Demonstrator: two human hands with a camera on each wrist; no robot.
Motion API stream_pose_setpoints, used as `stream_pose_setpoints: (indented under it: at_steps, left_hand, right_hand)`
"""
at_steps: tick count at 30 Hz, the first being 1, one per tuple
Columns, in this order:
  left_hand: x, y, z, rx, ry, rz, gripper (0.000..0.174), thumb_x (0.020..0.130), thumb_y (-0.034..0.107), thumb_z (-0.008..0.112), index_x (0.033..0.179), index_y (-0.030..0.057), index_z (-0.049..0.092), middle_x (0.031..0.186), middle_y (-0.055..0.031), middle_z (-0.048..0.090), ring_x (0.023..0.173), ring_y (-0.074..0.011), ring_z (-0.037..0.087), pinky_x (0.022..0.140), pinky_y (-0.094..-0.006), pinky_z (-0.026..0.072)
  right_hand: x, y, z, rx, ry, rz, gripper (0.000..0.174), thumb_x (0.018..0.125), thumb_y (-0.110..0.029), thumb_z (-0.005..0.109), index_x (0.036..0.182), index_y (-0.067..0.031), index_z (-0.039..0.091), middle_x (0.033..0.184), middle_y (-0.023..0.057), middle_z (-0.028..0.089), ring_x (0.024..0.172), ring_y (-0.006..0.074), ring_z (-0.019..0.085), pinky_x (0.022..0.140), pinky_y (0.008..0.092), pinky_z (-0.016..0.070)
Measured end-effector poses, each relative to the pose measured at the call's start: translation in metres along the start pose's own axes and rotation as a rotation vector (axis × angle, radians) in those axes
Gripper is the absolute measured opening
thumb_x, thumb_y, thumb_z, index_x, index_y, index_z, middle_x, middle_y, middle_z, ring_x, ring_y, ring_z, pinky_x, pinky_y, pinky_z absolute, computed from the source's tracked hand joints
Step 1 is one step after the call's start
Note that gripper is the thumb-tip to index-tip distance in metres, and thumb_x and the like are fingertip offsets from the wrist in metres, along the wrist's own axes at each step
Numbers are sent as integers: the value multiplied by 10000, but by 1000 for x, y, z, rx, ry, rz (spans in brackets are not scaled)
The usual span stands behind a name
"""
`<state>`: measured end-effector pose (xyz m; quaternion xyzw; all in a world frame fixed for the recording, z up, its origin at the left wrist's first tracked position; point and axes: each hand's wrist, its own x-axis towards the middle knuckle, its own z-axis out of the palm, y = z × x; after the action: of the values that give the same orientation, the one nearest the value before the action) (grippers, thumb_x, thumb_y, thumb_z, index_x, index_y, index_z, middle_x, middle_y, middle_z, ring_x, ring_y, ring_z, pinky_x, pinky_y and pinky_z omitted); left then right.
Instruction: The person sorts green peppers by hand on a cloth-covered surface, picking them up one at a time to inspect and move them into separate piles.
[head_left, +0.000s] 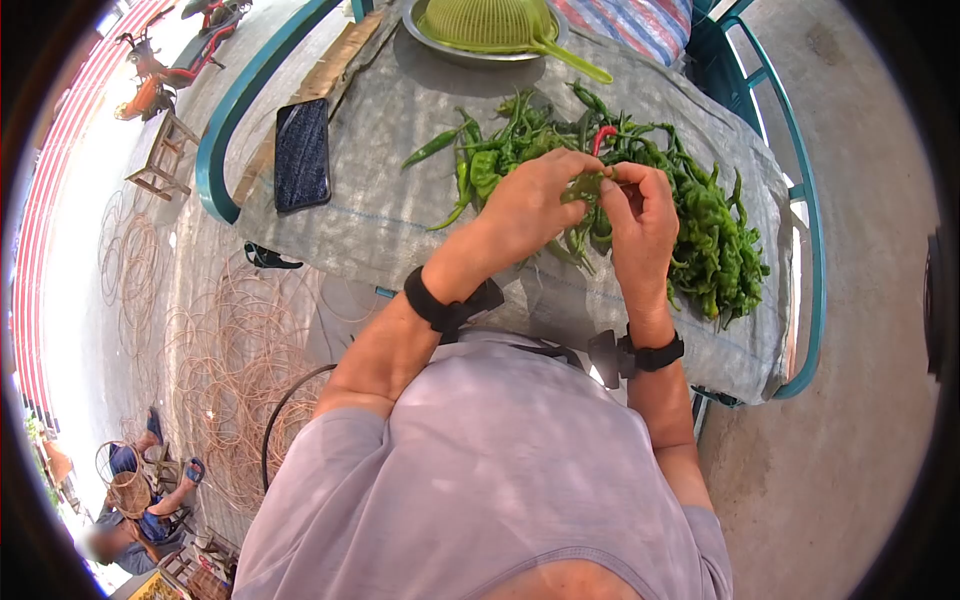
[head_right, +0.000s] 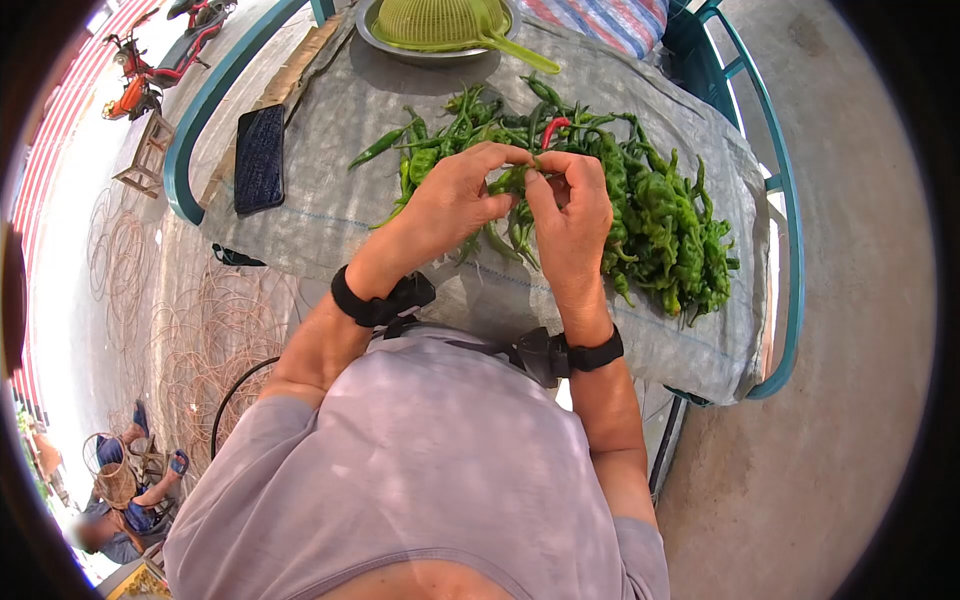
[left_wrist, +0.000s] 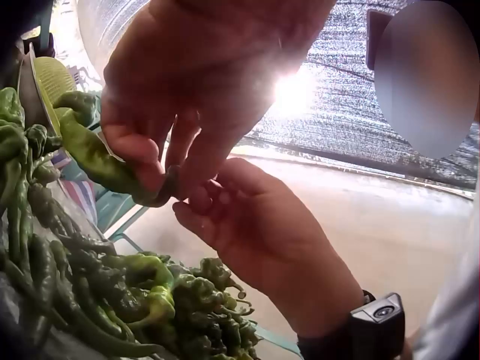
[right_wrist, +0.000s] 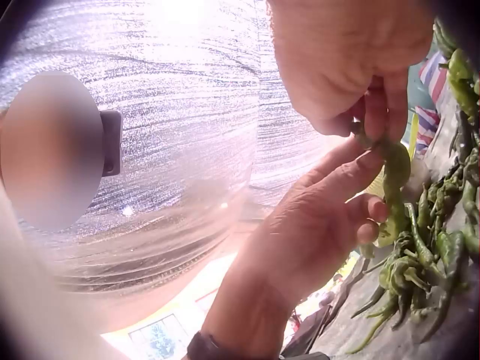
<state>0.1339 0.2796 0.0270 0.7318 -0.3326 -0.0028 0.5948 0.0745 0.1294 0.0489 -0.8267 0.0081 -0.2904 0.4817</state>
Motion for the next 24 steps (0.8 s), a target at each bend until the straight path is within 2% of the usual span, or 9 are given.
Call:
stream_pose_setpoints:
  at_steps: [1, 4, 7, 10, 13, 17, 20, 23, 24]
  left_hand:
    - [-1, -1, 2, 11, 18, 14, 384, 814, 90, 714, 1194, 82, 661, 1019, -76, 641, 750, -189, 570, 685, -329, 491]
    - [-3, 1, -2, 438, 88, 105, 384, 767, 102, 741, 1147, 117, 688, 1052, -61, 656, 834, -254, 578, 743, -368, 483]
    - [-2, 7, -4, 532, 102, 175, 361, 730, 77, 732, 1085, 137, 705, 1092, -30, 669, 934, -288, 572, 817, -409, 464]
    - [-2, 18, -6, 609, 194, 295, 352, 716, 64, 723, 1057, 147, 715, 1128, -32, 670, 995, -280, 571, 854, -416, 443]
    - [-3, 13, -5, 653, 207, 395, 262, 742, 80, 699, 1000, 128, 713, 1120, -70, 670, 1027, -272, 568, 858, -427, 422]
    - [-5, -5, -13, 703, 160, 302, 358, 753, 23, 667, 1086, 145, 716, 1240, -64, 649, 1121, -301, 559, 894, -425, 421]
    - [-8, -10, -19, 697, 119, 268, 327, 789, 6, 627, 1080, 124, 717, 1266, -78, 640, 1154, -311, 555, 912, -436, 423]
    - [-11, -17, -17, 735, -16, 206, 301, 809, -2, 609, 1069, 103, 720, 1279, -94, 632, 1173, -315, 552, 935, -442, 422]
    - [-13, -22, -13, 745, -74, 175, 297, 809, -3, 611, 1066, 99, 720, 1282, -97, 630, 1175, -314, 551, 941, -441, 422]
  right_hand:
    - [-1, 0, 0, 25, -9, 31, 129, 879, -29, 699, 994, -5, 646, 951, 42, 583, 783, 104, 623, 700, 262, 519]
    - [-6, -2, 1, 147, -53, 111, 107, 914, -36, 672, 996, 6, 618, 957, 45, 589, 775, 111, 649, 699, 254, 532]
    - [-10, -4, 1, 242, -78, 122, 94, 957, -51, 629, 1025, 4, 596, 943, 47, 596, 767, 120, 671, 695, 248, 544]
    - [-13, -4, 2, 363, -44, 163, 96, 992, -75, 586, 1060, -9, 582, 910, 46, 604, 763, 124, 684, 689, 247, 553]
    - [-17, 5, 6, 478, -44, 259, 117, 1016, -100, 549, 1096, -19, 579, 887, 48, 618, 743, 128, 687, 676, 247, 553]
    - [-18, -2, 6, 450, -159, 396, 182, 1009, -129, 564, 1153, -18, 582, 876, 54, 636, 703, 122, 680, 644, 259, 540]
    - [-20, -4, -3, -184, -339, 375, 263, 954, -131, 619, 1207, -64, 588, 876, 75, 649, 726, 185, 694, 653, 338, 537]
    - [-33, 7, -4, -709, -442, 136, 328, 891, -133, 660, 1214, -132, 603, 895, 97, 653, 797, 277, 690, 692, 421, 523]
    - [-36, 14, -3, -726, -449, 149, 294, 877, -115, 651, 1168, -159, 634, 921, 106, 658, 848, 343, 668, 725, 463, 515]
